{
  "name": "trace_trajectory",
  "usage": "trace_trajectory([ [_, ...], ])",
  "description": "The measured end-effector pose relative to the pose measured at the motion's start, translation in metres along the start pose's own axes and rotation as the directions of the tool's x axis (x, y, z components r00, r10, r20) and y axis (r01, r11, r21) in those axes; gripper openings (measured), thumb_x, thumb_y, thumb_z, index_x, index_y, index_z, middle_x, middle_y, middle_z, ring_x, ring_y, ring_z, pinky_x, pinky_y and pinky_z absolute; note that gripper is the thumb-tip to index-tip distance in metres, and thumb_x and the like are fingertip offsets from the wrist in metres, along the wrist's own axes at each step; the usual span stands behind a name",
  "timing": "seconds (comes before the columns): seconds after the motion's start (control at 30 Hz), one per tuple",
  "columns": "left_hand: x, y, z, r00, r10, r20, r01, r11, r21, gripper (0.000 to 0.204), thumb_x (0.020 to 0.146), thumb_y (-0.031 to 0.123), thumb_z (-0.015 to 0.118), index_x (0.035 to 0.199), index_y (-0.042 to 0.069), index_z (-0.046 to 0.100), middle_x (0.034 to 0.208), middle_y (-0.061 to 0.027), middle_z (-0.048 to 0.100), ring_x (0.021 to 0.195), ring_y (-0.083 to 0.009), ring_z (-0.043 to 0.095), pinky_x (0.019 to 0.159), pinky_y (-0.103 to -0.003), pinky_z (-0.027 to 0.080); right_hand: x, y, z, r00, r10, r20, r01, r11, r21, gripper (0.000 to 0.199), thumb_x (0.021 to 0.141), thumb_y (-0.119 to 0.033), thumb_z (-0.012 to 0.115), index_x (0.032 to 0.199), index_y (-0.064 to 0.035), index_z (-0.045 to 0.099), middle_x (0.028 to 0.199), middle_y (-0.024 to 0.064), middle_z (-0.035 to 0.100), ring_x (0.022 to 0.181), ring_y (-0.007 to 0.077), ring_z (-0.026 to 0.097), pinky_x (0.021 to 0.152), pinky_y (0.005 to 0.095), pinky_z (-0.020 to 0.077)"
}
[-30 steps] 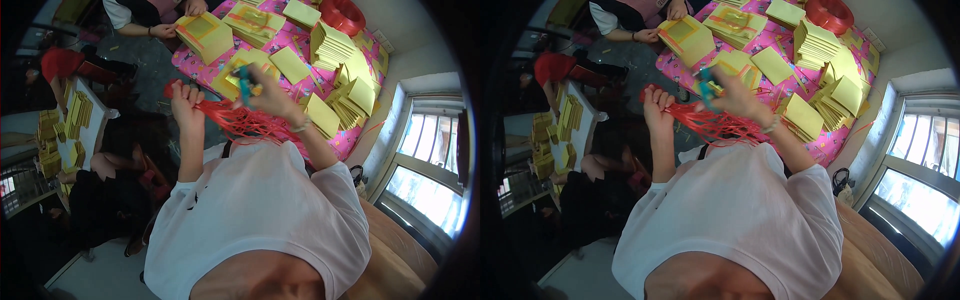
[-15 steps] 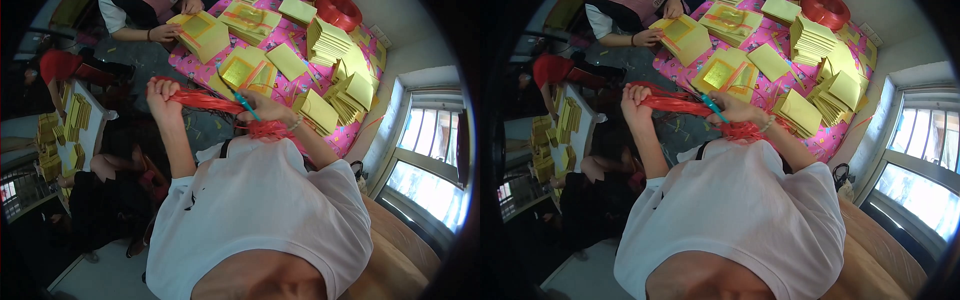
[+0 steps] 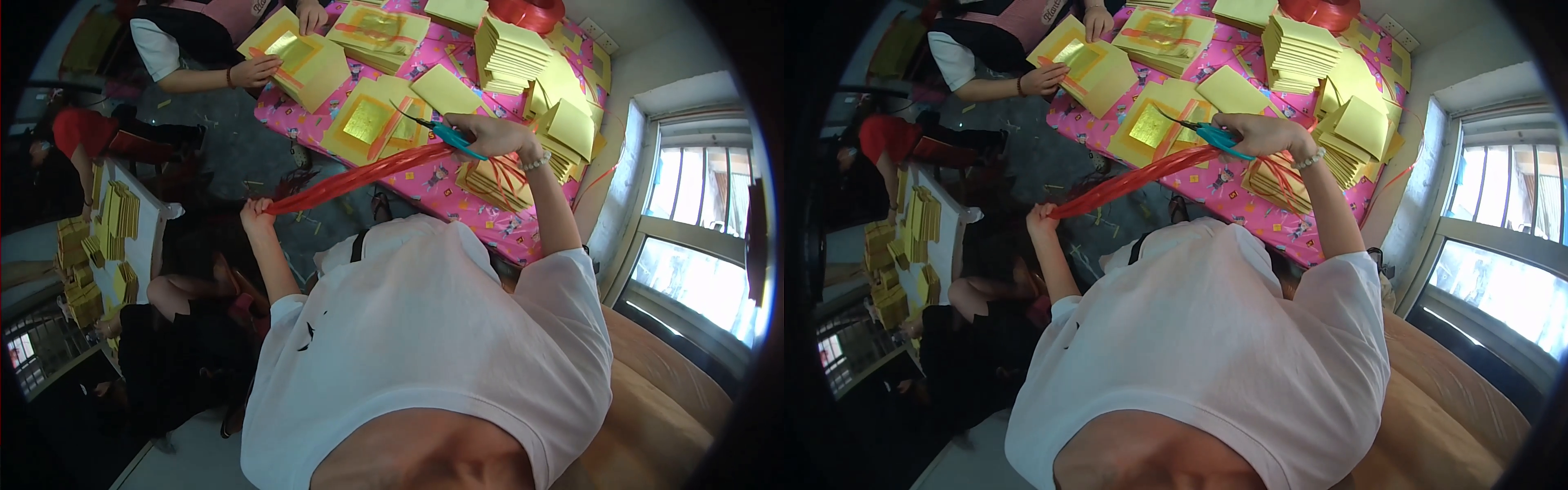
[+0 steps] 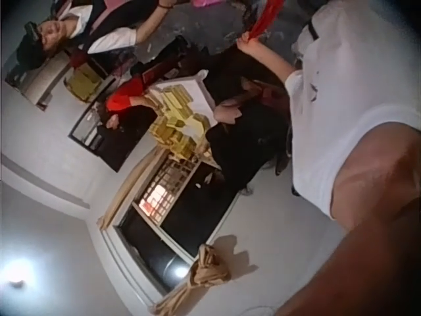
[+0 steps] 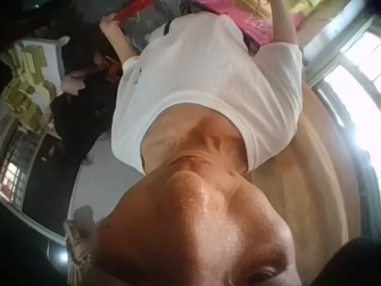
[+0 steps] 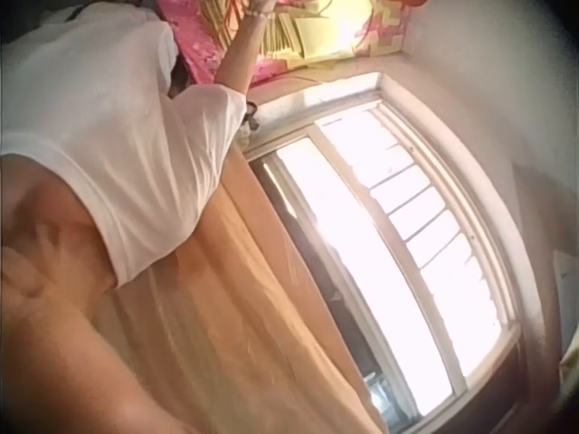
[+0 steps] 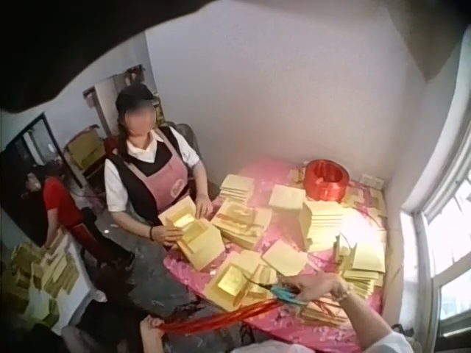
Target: Bundling stacks of yellow paper sheets using red plastic ribbon and cutting the ribbon with scissors.
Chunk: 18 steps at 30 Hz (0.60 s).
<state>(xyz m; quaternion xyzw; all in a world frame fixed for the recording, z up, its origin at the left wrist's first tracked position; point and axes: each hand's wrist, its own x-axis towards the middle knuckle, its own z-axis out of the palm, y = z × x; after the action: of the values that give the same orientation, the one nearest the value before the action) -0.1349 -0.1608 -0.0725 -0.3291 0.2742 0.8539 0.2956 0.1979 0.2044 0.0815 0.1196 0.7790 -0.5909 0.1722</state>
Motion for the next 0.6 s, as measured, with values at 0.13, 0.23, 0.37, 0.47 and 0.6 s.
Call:
trace_trajectory([
  [0.13, 0.109, 0.103, -0.184, 0.894, 0.037, -0.446, -0.012, 0.998, 0.058, 0.033, 0.095, 0.029, 0.031, 0.064, 0.016, 0.034, 0.05, 0.002, 0.032, 0.042, -0.0154, 0.037, 0.052, -0.034, 0.04, 0.031, -0.037, -0.004, 0.97, -0.177, 0.164, 0.208, 0.958, -0.195, 0.025, 0.081, -0.019, 0.061, 0.092, -0.0043, 0.045, 0.069, 0.0012, 0.045, 0.064, 0.0102, 0.04, 0.057, 0.0269, 0.0357],
  [0.23, 0.088, -0.011, -0.138, 0.907, -0.279, -0.316, 0.285, 0.958, -0.029, 0.029, 0.092, 0.033, 0.036, 0.075, 0.012, 0.046, 0.051, -0.0016, 0.044, 0.046, -0.0173, 0.048, 0.05, -0.037, 0.044, 0.036, -0.023, 0.009, 0.981, -0.183, 0.062, 0.193, 0.939, -0.285, 0.025, 0.082, -0.023, 0.056, 0.092, -0.0029, 0.046, 0.069, 0.0037, 0.046, 0.063, 0.0118, 0.042, 0.057, 0.0286, 0.0369],
  [0.37, 0.041, -0.058, -0.091, 0.794, -0.261, -0.549, 0.48, 0.824, 0.302, 0.04, 0.089, 0.042, 0.042, 0.111, 0.01, 0.051, 0.098, -0.0144, 0.061, 0.087, -0.0266, 0.059, 0.076, -0.051, 0.045, 0.055, -0.042, 0.02, 0.967, -0.211, 0.144, 0.246, 0.921, -0.301, 0.024, 0.082, -0.023, 0.055, 0.092, -0.0029, 0.046, 0.071, 0.0052, 0.049, 0.065, 0.0141, 0.047, 0.058, 0.0305, 0.0389],
  [0.47, 0.045, -0.069, -0.082, 0.882, 0.33, -0.337, 0.163, 0.458, 0.874, 0.057, 0.083, 0.041, 0.05, 0.128, 0.006, 0.042, 0.136, -0.0139, 0.037, 0.12, -0.0272, 0.041, 0.098, -0.045, 0.032, 0.067, -0.065, 0.031, 0.95, -0.201, 0.241, 0.274, 0.906, -0.323, 0.023, 0.085, -0.021, 0.052, 0.093, -0.0021, 0.043, 0.068, 0.0046, 0.046, 0.061, 0.0141, 0.043, 0.056, 0.0298, 0.0372],
  [0.6, -0.013, -0.124, 0.039, 0.847, -0.129, 0.515, -0.442, 0.365, 0.819, 0.059, 0.078, 0.026, 0.056, 0.129, 0.001, 0.039, 0.13, -0.0122, 0.042, 0.12, -0.0214, 0.039, 0.102, -0.035, 0.026, 0.087, -0.057, 0.035, 0.94, -0.19, 0.282, 0.287, 0.889, -0.357, 0.023, 0.084, -0.021, 0.052, 0.093, -0.0019, 0.043, 0.069, 0.0055, 0.048, 0.062, 0.0144, 0.046, 0.056, 0.0304, 0.0383],
])
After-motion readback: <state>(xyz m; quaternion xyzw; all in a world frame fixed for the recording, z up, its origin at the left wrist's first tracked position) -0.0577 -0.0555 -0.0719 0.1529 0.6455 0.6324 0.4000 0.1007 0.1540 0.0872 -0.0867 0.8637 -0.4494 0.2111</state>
